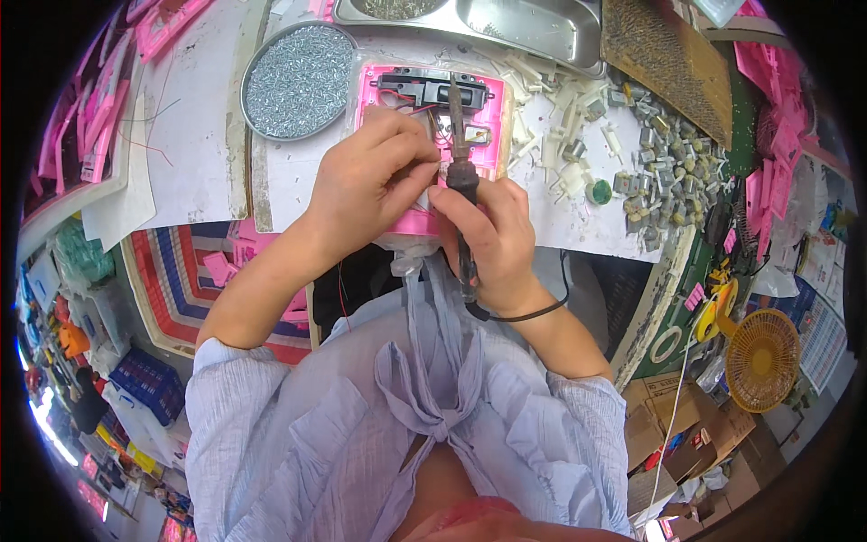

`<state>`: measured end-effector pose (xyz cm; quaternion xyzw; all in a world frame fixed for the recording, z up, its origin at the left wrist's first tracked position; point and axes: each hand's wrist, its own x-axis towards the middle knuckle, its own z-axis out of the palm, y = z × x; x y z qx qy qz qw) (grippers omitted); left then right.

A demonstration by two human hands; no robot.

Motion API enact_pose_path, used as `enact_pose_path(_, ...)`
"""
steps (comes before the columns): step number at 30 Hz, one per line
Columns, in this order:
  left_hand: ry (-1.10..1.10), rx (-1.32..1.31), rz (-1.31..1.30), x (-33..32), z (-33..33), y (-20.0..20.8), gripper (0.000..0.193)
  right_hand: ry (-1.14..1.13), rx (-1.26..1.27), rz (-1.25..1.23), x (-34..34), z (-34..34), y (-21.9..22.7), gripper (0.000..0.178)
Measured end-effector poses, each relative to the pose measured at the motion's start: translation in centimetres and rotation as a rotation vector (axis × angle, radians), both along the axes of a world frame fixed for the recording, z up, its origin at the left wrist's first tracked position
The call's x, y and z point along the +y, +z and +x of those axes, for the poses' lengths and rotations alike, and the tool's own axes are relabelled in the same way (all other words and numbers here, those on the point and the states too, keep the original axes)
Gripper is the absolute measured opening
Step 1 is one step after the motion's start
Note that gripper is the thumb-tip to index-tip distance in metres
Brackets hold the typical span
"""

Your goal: Assembling the internal components of a small pink electronic device, including soldering and screw fastening.

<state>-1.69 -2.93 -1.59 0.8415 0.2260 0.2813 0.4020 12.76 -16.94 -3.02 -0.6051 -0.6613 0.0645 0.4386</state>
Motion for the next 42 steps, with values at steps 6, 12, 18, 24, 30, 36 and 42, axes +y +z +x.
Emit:
enact_pose_path(6, -0.032, -0.010, 0.042, 0.2, 0.4, -0.2, 0.017, -0.023, 0.060, 0.001, -0.1, -0.3, 0.4, 0.062)
enact_pose_path(12, -0.054, 0.035, 0.156, 0.2, 1.9, 0.4, 0.017, -0.135, 0.124, 0.068, -1.7, 1.8, 0.8, 0.061)
enact_pose_path(18, -0.076, 0.091, 0.262, 0.4, 3.5, 0.3, 0.016, -0.229, 0.154, 0.083, -3.8, 5.0, 1.6, 0.055)
enact_pose_path(24, -0.101, 0.160, 0.320, 0.2, 3.5, 0.5, 0.017, -0.234, 0.143, 0.098, -4.2, 5.7, 1.3, 0.057)
enact_pose_path(30, -0.113, 0.088, 0.282, 0.2, 3.1, 0.3, 0.020, -0.239, 0.160, 0.113, -3.5, 6.1, 1.5, 0.055)
enact_pose_path(36, -0.208, 0.077, 0.105, 0.7, 2.0, -0.2, 0.018, -0.241, 0.280, 0.082, -3.4, 6.4, 1.4, 0.050)
enact_pose_path(42, -0.295, 0.176, 0.083, 1.8, 1.6, 0.8, 0.015, -0.019, 0.444, 0.010, -4.5, 8.5, 2.4, 0.032)
